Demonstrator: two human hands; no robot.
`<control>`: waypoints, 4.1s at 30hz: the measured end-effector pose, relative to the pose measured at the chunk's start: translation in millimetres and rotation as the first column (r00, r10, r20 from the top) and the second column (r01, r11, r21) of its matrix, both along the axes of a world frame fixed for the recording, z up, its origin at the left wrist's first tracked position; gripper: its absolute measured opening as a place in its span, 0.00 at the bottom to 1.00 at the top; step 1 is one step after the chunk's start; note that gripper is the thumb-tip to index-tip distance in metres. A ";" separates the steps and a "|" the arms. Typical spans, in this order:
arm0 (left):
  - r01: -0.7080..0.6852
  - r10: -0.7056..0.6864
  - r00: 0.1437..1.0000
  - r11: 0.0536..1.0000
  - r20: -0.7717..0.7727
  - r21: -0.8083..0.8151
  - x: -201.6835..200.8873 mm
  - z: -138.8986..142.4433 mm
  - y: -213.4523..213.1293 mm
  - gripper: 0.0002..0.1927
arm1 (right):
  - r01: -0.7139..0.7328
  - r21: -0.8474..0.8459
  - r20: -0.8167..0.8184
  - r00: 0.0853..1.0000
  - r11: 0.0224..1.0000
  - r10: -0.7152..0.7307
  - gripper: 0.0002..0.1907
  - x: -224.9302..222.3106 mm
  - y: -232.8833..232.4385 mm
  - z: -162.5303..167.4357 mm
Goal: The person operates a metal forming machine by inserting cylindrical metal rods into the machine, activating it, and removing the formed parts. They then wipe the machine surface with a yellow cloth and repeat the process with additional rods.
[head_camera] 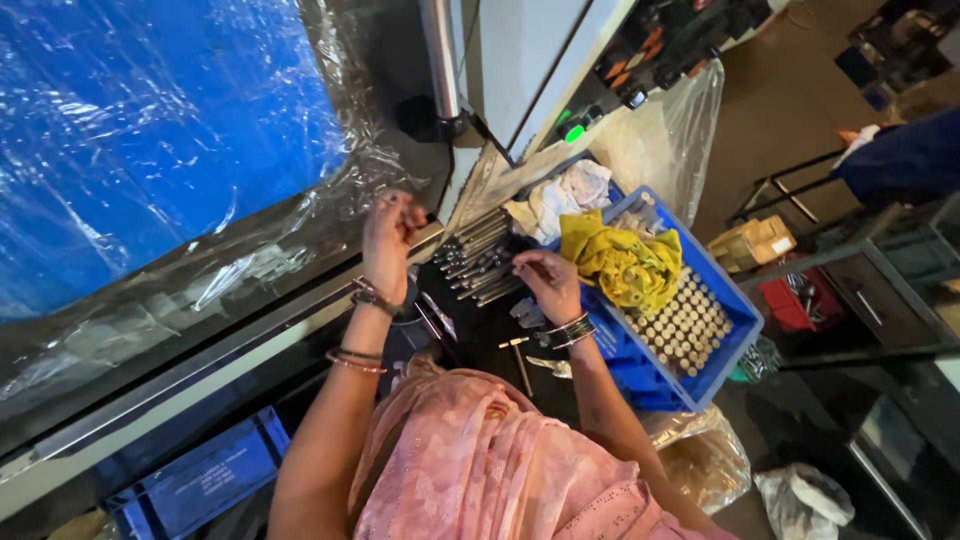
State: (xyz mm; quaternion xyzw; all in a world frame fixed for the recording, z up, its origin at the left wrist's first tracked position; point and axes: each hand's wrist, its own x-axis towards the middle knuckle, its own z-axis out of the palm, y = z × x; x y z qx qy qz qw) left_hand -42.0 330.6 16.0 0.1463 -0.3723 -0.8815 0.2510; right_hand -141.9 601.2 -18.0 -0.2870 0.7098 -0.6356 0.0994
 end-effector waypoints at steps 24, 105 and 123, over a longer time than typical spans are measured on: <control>-0.102 0.095 0.995 0.966 -0.039 -0.239 -19.5 50.5 21.9 0.12 | 0.014 -0.528 0.292 0.942 0.849 0.166 0.08 -42.3 -53.6 32.9; -0.018 0.397 0.916 0.192 0.061 -0.981 -103.7 60.6 -29.5 0.26 | 0.134 -0.292 0.289 0.956 0.947 -0.046 0.04 37.0 5.9 13.0; -0.139 0.551 0.833 0.124 -0.048 -0.982 -104.1 50.7 -19.3 0.26 | 0.053 -0.278 0.223 0.975 0.959 0.011 0.03 -114.6 33.6 19.1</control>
